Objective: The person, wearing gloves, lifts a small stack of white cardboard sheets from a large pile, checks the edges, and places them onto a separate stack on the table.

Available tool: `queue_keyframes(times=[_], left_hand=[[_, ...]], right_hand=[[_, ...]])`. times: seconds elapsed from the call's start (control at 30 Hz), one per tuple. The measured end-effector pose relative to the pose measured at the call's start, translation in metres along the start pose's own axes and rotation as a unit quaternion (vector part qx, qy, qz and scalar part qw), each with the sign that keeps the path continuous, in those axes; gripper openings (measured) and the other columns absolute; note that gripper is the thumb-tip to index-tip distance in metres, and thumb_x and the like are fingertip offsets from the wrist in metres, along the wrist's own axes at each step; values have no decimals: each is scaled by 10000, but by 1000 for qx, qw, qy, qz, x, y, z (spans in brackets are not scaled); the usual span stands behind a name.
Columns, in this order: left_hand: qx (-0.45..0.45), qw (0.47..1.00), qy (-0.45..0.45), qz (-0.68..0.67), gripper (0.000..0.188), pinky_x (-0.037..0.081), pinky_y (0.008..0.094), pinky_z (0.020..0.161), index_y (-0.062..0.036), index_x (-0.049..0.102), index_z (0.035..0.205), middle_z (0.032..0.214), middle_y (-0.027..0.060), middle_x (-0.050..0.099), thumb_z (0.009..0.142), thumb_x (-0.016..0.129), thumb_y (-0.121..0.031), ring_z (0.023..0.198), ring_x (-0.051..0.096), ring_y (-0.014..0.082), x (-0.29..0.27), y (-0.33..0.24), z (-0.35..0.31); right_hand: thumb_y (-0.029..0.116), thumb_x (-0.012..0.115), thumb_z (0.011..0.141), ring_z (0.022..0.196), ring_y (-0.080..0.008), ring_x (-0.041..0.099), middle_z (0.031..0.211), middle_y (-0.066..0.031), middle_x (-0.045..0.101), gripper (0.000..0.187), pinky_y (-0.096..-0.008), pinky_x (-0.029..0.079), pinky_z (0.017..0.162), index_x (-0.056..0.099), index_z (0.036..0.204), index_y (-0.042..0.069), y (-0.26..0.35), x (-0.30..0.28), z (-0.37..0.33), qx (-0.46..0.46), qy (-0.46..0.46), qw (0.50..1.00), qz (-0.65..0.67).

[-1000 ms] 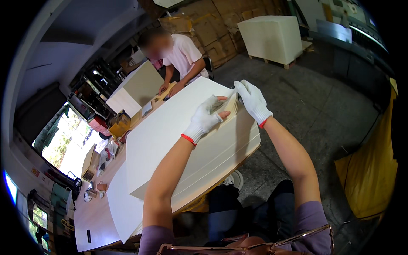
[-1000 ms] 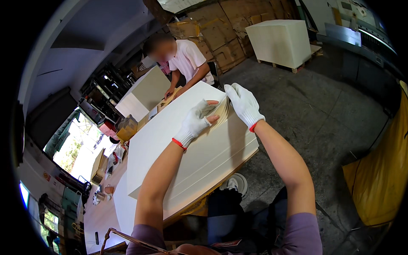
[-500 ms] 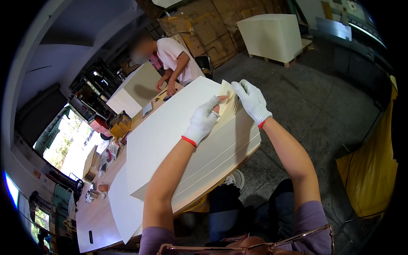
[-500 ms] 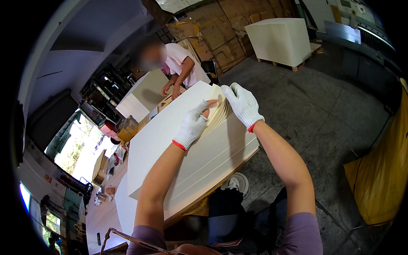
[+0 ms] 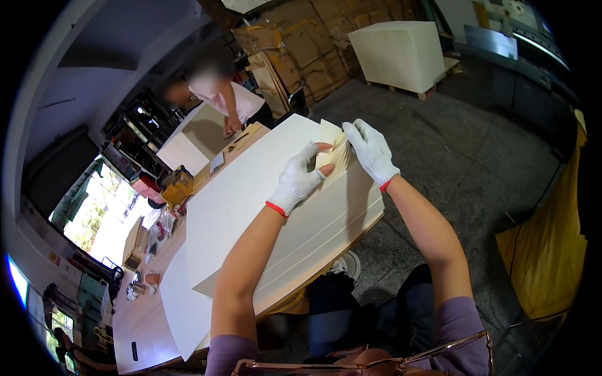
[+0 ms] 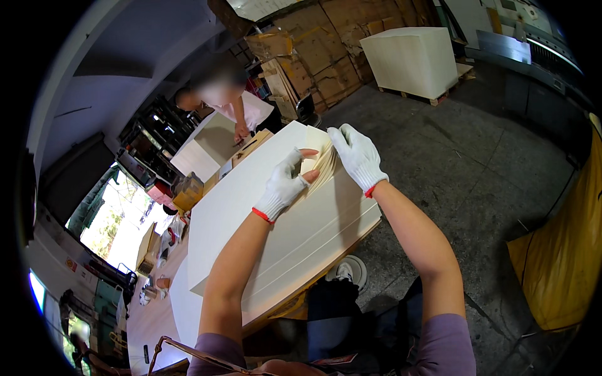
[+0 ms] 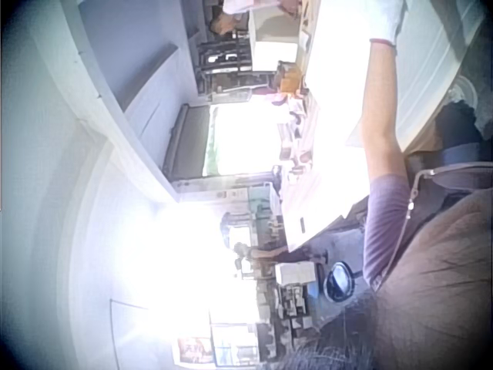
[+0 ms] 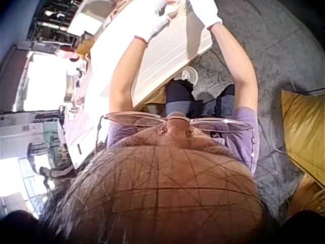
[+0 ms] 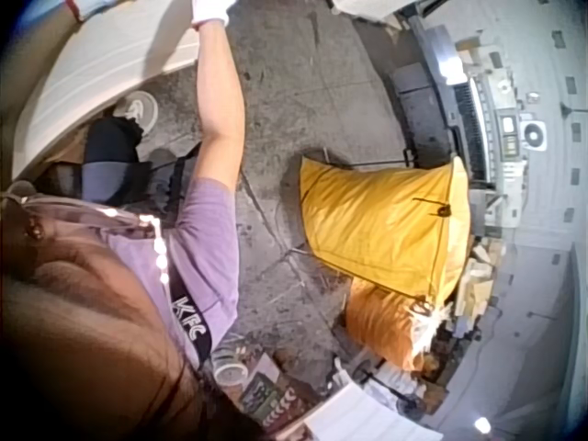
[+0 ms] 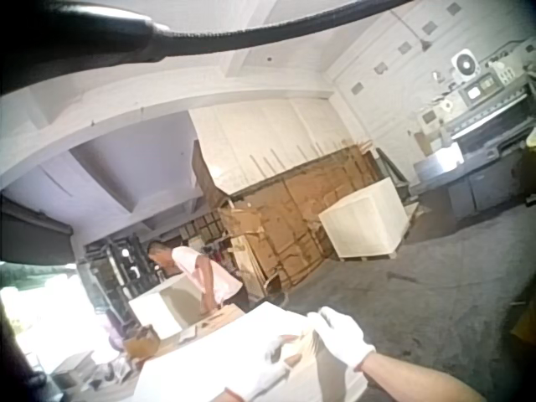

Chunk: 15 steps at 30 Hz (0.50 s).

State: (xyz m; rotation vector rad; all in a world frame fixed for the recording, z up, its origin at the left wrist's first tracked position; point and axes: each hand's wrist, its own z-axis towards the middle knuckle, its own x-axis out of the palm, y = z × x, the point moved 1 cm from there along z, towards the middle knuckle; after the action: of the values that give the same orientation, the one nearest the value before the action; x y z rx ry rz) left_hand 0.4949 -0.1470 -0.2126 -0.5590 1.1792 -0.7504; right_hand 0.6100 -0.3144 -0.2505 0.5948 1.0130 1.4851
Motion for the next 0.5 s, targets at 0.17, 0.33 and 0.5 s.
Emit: queue_keyframes(times=[0.17, 0.33, 0.5], left_hand=[[-30, 999, 17, 19, 392, 480, 296, 954, -84, 584, 1357, 1185, 107, 694, 985, 686, -152, 1060, 629, 171, -4, -8, -2], [26, 998, -28, 54, 316, 466, 277, 885, -89, 610, 1342, 1075, 66, 668, 1041, 561, -173, 974, 583, 142, 0, 2, -2], [-48, 995, 2, 85, 310, 475, 278, 854, -75, 636, 1297, 986, 37, 657, 1001, 643, -166, 914, 568, 124, 0, -5, -1]], right_hand=[[566, 491, 1013, 812, -413, 627, 824, -219, 636, 549, -454, 474, 732, 613, 928, 37, 2, 0, 0, -1, -2, 1000, -5], [568, 502, 1004, 800, -406, 620, 820, -209, 633, 550, -452, 474, 733, 604, 919, 35, 4, 0, 0, -4, -8, 1000, -11], [568, 503, 1002, 795, -396, 625, 821, -211, 634, 550, -449, 474, 731, 602, 920, 33, 1, 1, 0, 9, -3, 1000, 7]])
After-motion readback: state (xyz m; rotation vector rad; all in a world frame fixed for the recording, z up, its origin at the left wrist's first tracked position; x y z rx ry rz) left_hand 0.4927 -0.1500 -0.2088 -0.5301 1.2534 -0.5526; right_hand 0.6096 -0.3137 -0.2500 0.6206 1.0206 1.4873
